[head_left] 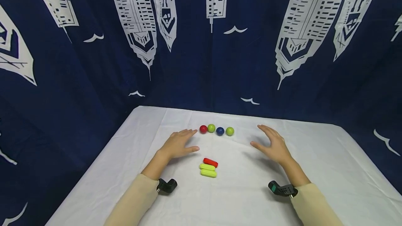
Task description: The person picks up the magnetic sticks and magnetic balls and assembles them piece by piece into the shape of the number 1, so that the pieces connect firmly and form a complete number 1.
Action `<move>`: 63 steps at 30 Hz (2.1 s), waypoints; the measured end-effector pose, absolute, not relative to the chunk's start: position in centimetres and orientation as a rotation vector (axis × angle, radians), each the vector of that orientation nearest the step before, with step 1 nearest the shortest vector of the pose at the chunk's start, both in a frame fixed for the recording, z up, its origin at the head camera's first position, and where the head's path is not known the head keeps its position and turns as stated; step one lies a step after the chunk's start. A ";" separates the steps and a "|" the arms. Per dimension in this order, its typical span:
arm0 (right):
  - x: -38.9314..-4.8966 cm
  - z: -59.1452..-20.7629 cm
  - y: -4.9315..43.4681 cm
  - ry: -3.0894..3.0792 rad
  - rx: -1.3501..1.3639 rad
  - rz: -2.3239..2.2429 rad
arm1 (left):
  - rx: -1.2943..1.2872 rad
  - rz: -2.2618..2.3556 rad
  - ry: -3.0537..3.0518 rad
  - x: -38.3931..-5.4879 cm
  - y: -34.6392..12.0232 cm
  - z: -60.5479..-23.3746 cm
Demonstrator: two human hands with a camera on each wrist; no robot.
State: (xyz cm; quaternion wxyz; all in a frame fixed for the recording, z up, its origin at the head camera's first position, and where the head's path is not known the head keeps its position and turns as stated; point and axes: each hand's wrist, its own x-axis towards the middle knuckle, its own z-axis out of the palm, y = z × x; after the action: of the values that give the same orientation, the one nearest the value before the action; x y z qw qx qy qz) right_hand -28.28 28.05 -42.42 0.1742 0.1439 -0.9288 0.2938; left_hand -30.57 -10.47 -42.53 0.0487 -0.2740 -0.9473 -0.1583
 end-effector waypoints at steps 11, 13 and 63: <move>-30.1 -42.6 25.6 -2.658 0.338 1.003 | -1.026 -0.695 -2.795 -29.3 -7.8 -42.5; -30.4 -42.5 25.1 -2.660 0.336 1.028 | -1.056 -0.728 -2.804 -29.3 -7.4 -42.6; -35.8 -44.4 20.4 -2.775 0.252 1.255 | -1.114 -0.926 -2.885 -28.6 -4.6 -43.8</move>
State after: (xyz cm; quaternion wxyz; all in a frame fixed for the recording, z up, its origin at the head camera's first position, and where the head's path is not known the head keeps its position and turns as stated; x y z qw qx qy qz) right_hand -35.80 20.38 -44.36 0.0426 0.0824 -0.9072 0.4104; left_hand -28.64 -4.64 -43.83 -0.0435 -0.3448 -0.8928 -0.2866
